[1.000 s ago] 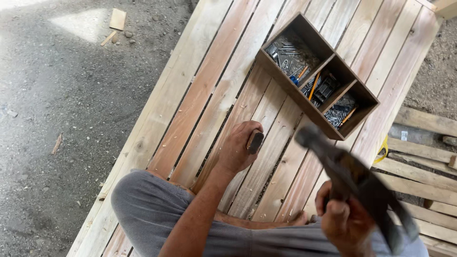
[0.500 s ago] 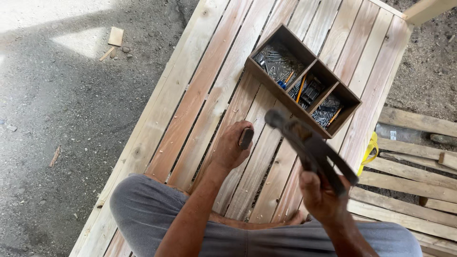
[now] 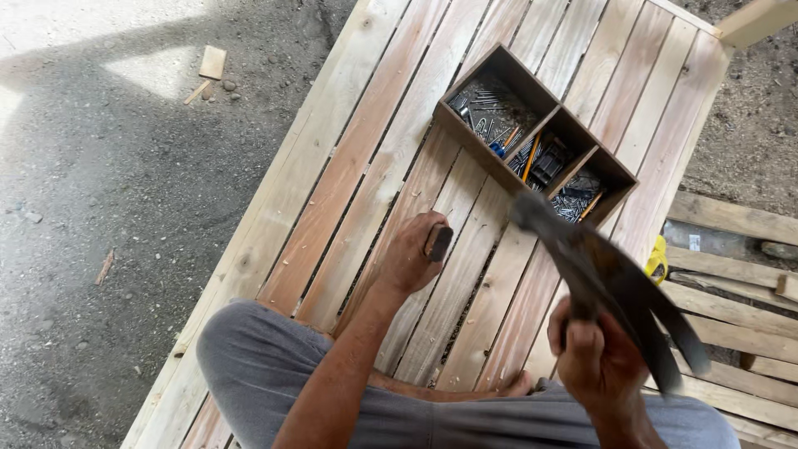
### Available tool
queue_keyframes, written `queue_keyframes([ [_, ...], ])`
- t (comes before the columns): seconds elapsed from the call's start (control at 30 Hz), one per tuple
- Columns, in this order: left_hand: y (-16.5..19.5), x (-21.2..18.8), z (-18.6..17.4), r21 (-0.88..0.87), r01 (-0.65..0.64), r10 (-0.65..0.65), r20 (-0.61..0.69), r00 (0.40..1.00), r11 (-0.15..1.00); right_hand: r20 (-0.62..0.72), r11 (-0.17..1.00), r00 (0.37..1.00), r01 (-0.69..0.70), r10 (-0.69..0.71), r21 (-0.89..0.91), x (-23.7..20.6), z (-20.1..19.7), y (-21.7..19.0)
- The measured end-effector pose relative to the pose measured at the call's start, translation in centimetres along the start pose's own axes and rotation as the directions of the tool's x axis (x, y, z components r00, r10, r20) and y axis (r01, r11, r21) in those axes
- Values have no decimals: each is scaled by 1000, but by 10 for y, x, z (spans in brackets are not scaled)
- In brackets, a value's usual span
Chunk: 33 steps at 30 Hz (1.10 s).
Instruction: The person sits cross-legged on a wooden slatted bench and hammers nails into the planks, taking nails one at a time from a divided wooden box of hardware. They position each nail on the wood and drive it in with a claw hammer, repeating across the bench surface.
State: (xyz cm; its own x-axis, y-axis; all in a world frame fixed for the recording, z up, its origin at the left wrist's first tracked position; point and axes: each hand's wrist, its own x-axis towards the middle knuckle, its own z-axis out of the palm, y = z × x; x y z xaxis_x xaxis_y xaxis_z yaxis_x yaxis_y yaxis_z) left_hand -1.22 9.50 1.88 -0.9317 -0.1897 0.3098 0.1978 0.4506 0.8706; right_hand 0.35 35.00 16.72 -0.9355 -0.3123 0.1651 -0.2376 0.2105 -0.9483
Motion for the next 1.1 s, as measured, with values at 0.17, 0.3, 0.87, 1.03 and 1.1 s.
queue_keyframes([
  [0.17, 2, 2, 2, 47, 18, -21, 70, 997, 999, 167, 859, 888, -342, 428, -380, 10, 25, 10],
  [0.3, -8, 0, 4, 67, -15, 14, 20, 1000, 998, 152, 803, 905, -262, 396, -535, 19, 22, 26],
  [0.87, 3, 4, -6, 11, 60, -60, 23, 998, 998, 39, 908, 992, -93, 119, -407, 77, 91, 119],
  [1.03, 8, 8, -9, -28, 33, -33, 3, 999, 999, 64, 905, 929, -337, 364, -259, 86, 102, 116],
  [1.1, 8, 11, -9, -53, 25, -25, -3, 1000, 998, 141, 738, 837, -370, 528, -564, 97, 105, 124],
])
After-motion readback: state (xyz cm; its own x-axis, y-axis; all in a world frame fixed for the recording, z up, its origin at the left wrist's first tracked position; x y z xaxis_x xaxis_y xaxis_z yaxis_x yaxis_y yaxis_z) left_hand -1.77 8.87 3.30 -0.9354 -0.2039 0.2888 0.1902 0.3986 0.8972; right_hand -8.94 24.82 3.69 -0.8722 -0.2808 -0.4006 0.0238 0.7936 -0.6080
